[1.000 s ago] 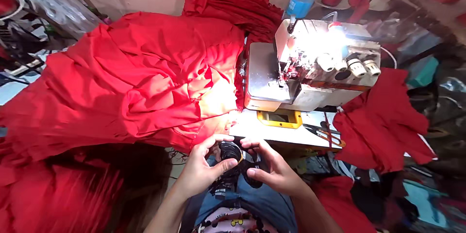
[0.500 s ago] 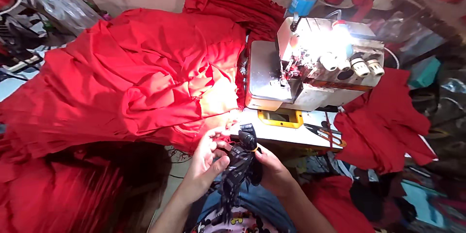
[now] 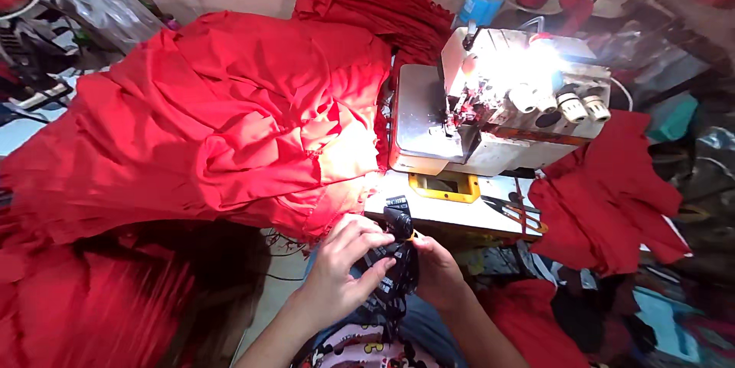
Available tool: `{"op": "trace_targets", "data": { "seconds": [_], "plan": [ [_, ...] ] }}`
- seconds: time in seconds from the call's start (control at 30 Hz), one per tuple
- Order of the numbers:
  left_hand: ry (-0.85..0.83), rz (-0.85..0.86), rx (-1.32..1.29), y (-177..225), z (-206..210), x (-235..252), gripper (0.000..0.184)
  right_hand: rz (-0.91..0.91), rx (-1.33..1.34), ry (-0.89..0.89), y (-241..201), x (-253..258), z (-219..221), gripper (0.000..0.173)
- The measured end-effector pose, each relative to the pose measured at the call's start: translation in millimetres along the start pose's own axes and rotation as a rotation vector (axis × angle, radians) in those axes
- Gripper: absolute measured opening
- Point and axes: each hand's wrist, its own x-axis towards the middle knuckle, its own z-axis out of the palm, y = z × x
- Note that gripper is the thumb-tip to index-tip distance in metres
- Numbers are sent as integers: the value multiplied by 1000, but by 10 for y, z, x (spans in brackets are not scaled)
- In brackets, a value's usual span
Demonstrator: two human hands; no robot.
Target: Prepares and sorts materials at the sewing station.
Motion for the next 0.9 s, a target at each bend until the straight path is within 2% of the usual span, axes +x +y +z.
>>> {"op": "trace_targets", "data": {
  "seconds": [0.07,0.23,0.4,0.57,0.7,0.77,0.83,0.9],
  "plan": [
    [16,34,37,-15,26,-9,13,-24,-15,10,-5,-5,-4,33],
    [54,47,88,-2,123,-108,14,-37,30,51,23,-6,27,33],
    [74,37,210,36,138,-190,18,-59,-33,44,69,18,35,39],
    [32,45,268,51,101,-201,32,-140,-401,194,27,0,107,33],
    [152,42,210,52,102,-160,17,-221,-793,286,64,-3,111,24],
    [173,55,235,48,109,-127,13,-209,-888,301,90,-2,105,24],
    [177,71,305,22,144,-111,14,-172,-878,300,111,10,117,32],
    [194,114,408,-25,185,-114,15,-180,-849,321,146,26,113,53]
  ]
}}
